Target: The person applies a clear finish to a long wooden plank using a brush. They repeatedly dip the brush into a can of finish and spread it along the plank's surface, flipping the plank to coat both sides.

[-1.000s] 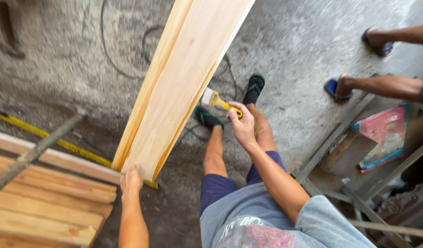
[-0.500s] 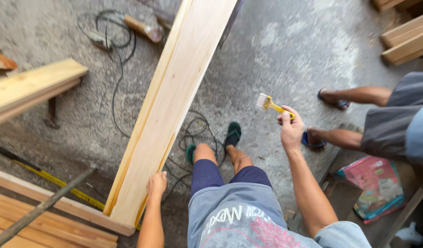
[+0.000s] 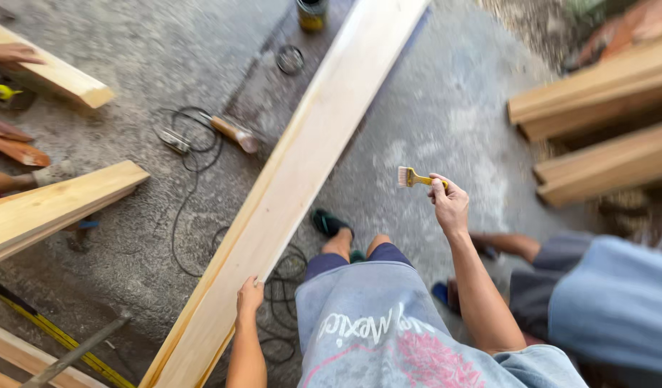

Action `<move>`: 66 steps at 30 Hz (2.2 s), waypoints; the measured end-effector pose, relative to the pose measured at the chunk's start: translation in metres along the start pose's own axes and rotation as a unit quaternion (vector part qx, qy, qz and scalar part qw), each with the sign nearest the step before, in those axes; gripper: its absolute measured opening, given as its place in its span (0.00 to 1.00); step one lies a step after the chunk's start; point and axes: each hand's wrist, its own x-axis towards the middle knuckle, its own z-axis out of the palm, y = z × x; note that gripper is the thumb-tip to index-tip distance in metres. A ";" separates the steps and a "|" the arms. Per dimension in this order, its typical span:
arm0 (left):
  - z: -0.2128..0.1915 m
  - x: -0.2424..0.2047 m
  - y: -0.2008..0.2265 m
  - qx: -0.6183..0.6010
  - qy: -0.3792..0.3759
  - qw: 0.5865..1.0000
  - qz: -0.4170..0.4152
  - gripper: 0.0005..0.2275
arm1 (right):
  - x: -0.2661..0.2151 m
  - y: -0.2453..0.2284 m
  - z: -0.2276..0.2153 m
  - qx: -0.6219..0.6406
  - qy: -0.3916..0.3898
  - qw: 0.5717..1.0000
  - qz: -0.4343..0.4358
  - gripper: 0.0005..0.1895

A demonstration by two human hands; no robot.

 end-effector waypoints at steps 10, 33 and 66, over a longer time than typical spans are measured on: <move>0.012 -0.035 0.081 -0.207 0.155 0.965 -0.044 0.19 | 0.248 -0.157 0.115 -0.074 -0.092 0.965 -0.236 0.14; 0.183 -0.239 0.325 -0.449 0.002 0.637 -0.626 0.25 | 0.590 -0.123 0.394 -0.209 -0.336 0.821 -0.412 0.08; 0.066 -0.113 0.145 -0.219 0.040 0.913 -0.342 0.27 | 0.557 -0.075 0.259 0.160 -0.213 0.964 -0.016 0.10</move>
